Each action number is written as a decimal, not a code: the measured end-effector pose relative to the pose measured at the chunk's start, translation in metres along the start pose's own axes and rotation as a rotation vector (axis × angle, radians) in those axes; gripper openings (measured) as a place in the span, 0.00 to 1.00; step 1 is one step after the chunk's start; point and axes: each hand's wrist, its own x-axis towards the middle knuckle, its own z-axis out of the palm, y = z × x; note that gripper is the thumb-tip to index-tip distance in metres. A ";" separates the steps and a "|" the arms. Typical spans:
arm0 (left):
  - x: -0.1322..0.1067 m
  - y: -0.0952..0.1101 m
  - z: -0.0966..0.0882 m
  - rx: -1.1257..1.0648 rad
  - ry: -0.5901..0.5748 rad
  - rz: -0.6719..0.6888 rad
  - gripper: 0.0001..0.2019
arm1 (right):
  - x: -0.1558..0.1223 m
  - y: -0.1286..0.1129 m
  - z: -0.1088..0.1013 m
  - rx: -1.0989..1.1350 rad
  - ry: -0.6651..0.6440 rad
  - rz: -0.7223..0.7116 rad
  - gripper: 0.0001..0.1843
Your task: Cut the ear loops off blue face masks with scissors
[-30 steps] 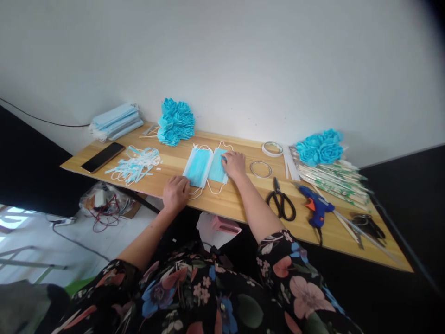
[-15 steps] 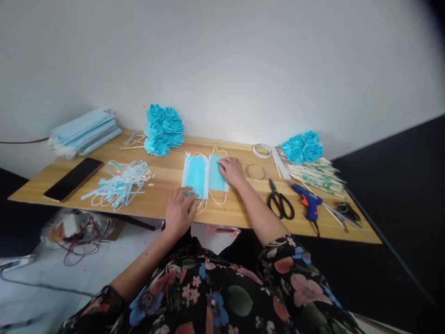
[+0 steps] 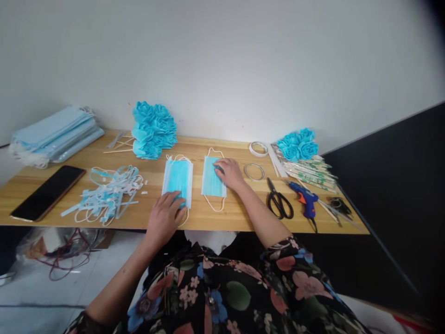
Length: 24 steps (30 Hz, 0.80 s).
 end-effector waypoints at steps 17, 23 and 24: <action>0.082 0.004 -0.026 -0.241 -0.005 0.110 0.14 | -0.001 0.011 -0.009 0.029 0.063 0.344 0.15; 0.162 0.013 0.026 -0.310 -0.164 0.152 0.11 | -0.002 0.004 -0.003 -0.037 0.068 0.332 0.10; 0.170 0.013 0.037 -0.332 -0.169 0.128 0.11 | -0.002 0.004 -0.002 -0.012 0.082 0.329 0.09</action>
